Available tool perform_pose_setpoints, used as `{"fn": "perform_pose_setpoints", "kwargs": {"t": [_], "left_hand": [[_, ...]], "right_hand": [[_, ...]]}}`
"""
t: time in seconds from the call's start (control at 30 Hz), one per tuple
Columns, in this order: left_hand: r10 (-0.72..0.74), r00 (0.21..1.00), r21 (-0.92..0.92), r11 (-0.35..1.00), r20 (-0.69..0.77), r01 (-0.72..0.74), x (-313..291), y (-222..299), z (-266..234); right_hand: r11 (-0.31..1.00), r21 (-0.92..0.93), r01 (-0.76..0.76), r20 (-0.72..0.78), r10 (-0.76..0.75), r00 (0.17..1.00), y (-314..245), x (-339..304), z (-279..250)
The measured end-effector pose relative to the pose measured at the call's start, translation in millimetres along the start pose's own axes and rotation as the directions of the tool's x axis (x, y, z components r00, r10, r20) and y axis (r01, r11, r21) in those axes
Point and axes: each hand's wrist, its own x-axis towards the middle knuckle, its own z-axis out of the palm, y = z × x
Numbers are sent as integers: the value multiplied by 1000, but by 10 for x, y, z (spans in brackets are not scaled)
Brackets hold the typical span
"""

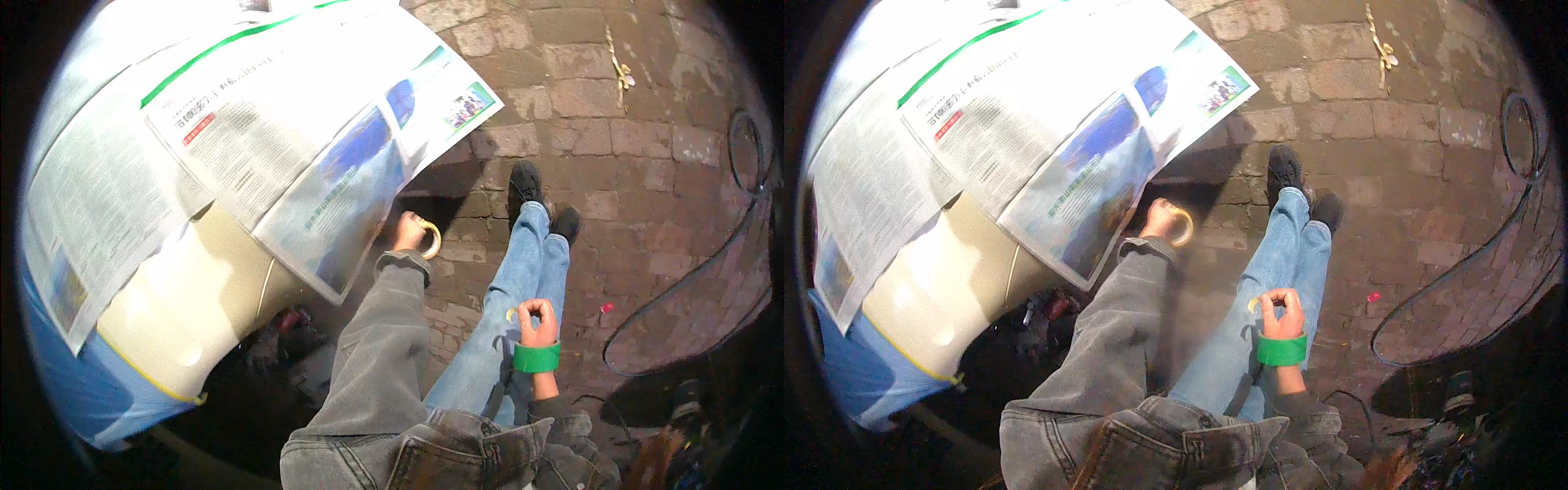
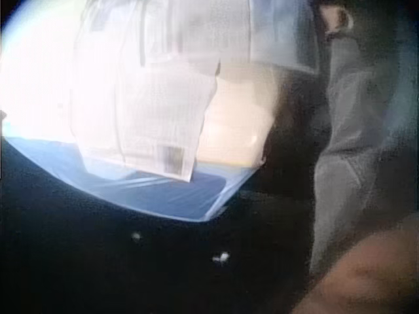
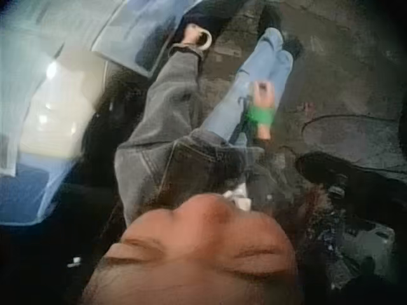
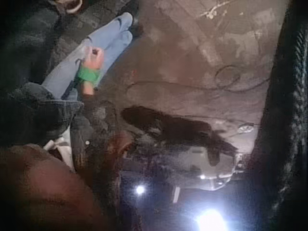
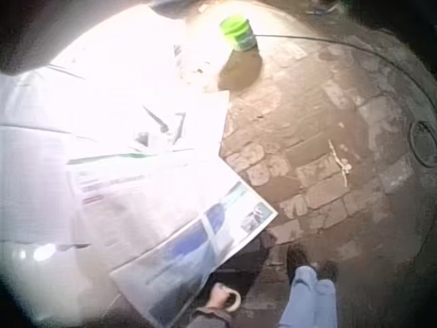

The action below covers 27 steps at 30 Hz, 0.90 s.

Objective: The person tapes newspaper and plastic sheeting onto a car door to mask off areas. They use masking tape to secure the newspaper and plastic, then apply tape along the door handle and edges to create clean paint lines.

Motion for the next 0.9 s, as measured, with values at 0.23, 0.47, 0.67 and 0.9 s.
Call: {"fn": "perform_pose_setpoints", "kwargs": {"t": [0.23, 0.47, 0.67, 0.9], "left_hand": [[-42, 775, 445, 838, 630, -316, -2009, -171, -33], [-98, 930, 409, 910, 355, -61, -2970, -852, -260], [-228, 939, 150, 969, 259, 195, -3153, -1086, -412], [-75, 934, 206, 978, 348, 2, -2922, -753, -854]], "right_hand": [[992, 104, -66, 144, 50, 988, -412, 8, 86], [924, 382, 24, 386, -183, 904, -1713, 300, 916], [857, 508, -83, 474, -198, 858, -2533, 614, 2113], [809, 566, -158, 469, -159, 869, -3009, 794, 2823]]}}
